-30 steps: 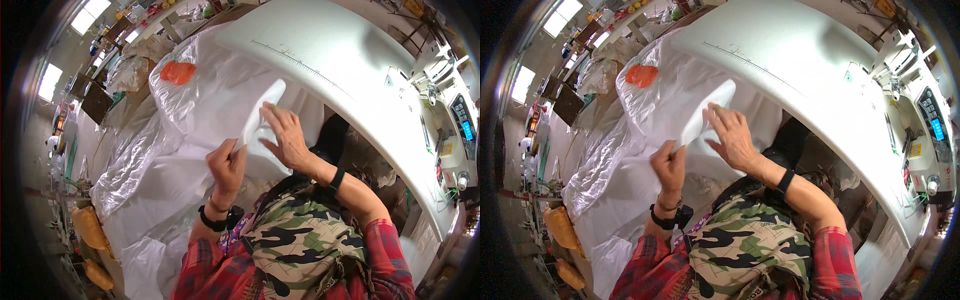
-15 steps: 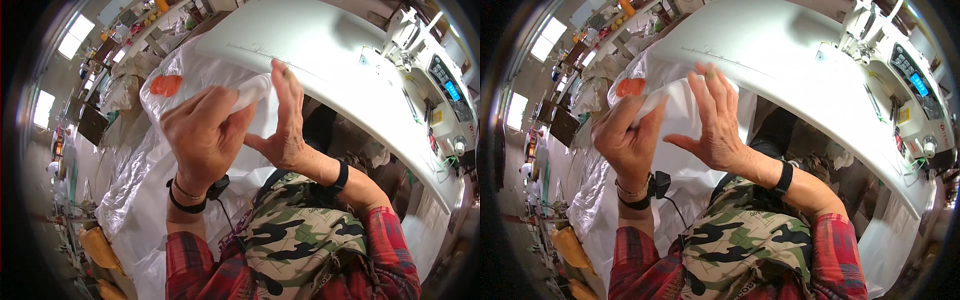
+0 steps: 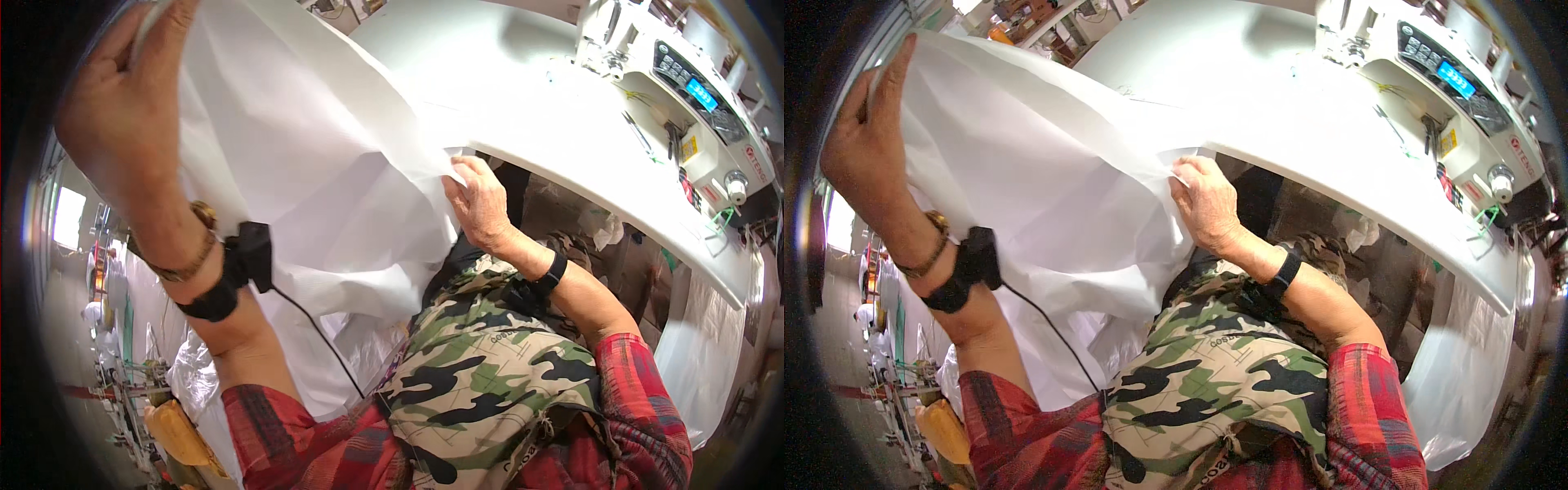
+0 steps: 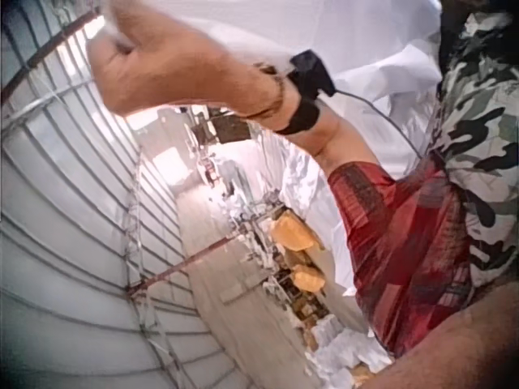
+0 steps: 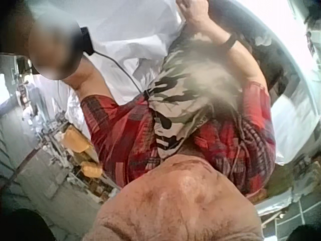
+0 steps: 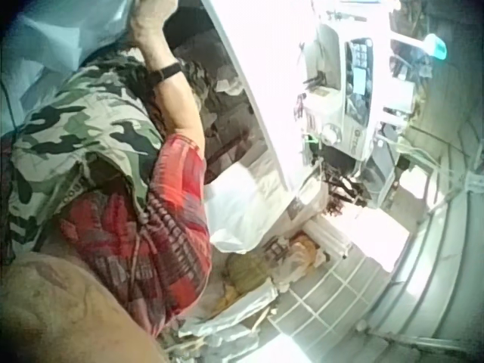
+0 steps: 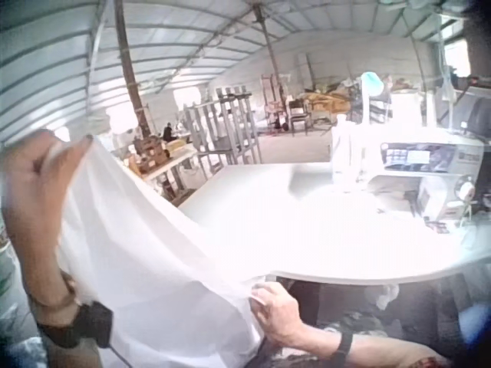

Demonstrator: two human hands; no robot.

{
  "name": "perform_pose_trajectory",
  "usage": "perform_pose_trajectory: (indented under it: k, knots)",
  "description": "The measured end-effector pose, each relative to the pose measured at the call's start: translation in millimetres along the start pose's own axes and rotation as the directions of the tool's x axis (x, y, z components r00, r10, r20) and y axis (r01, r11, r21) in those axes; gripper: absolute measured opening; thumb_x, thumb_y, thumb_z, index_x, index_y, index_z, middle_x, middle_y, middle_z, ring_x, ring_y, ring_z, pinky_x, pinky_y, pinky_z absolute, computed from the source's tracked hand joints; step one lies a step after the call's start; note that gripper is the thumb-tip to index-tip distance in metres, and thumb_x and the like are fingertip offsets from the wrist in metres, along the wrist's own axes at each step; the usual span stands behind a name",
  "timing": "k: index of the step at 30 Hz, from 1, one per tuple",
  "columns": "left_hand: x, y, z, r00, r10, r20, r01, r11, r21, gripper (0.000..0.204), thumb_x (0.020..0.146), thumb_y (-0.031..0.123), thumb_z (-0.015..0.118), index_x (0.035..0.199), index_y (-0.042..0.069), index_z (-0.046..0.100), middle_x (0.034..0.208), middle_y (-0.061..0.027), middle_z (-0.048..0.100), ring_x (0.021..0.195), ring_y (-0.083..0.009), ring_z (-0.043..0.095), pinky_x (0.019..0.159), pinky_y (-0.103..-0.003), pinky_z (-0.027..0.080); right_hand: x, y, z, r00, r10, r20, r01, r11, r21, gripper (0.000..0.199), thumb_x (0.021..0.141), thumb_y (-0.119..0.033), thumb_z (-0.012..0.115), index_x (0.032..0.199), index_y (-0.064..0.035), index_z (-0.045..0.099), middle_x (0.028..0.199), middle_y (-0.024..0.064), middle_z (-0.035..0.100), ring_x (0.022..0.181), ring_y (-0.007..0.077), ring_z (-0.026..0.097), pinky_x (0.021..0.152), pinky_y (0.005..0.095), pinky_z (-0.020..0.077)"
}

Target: Sewing together large white plastic sheets using an industrial sewing machine in a manufacturing facility.

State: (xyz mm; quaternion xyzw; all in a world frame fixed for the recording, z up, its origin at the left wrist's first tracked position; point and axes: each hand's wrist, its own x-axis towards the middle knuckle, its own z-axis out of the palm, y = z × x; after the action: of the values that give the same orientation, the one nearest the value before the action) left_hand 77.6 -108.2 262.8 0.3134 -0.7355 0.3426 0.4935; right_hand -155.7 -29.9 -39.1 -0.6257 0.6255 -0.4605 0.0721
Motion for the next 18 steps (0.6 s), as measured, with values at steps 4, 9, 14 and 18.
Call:
perform_pose_trajectory:
  k: [4,9,14,18]
  knots:
    - [25,-27,32,0.994,-0.092,0.065,0.067,0.946,0.317,0.03,0.085,0.029,0.079,0.112,0.015,0.075,0.095,-0.0088,0.075,0.084,-0.0162,0.069,0.078,-0.032,0.053,10,-6,-38,0.969,0.136,0.208,-0.175,0.968,0.181,0.021,0.095,-0.019,0.063,0.099,0.001,0.064,0.08,0.0211,0.061,0.075,0.0373,0.062,0.069,0.0426,0.0495]
    - [14,16,48,0.947,0.319,0.041,-0.307,0.935,-0.179,0.065,0.085,0.029,0.079,0.142,0.012,0.053,0.141,-0.0134,0.057,0.13,-0.028,0.054,0.11,-0.04,0.041,58,-39,-114,0.994,-0.103,0.043,0.094,0.979,0.183,0.02,0.098,-0.015,0.062,0.09,0.0023,0.059,0.063,0.0079,0.041,0.061,0.0078,0.039,0.054,0.0302,0.0388]
    - [-32,121,76,0.842,0.484,0.238,-0.248,0.739,-0.626,0.055,0.083,0.018,0.08,0.134,0.014,0.061,0.109,-0.0153,0.07,0.105,-0.0264,0.064,0.096,-0.035,0.049,84,-69,-153,0.942,-0.305,-0.14,0.332,0.904,0.267,0.029,0.094,-0.02,0.065,0.077,0.0031,0.06,0.062,0.0198,0.05,0.053,0.0306,0.046,0.055,0.0407,0.0419]
    - [-10,141,90,0.786,0.447,0.427,-0.024,0.712,-0.702,0.025,0.084,0.018,0.078,0.102,0.004,0.068,0.074,-0.0186,0.059,0.063,-0.0224,0.048,0.061,-0.036,0.044,73,-76,-173,0.944,-0.23,-0.238,0.248,0.967,0.05,0.022,0.091,-0.023,0.071,0.097,-0.0025,0.063,0.061,0.0115,0.055,0.054,0.0258,0.053,0.056,0.0356,0.0442]
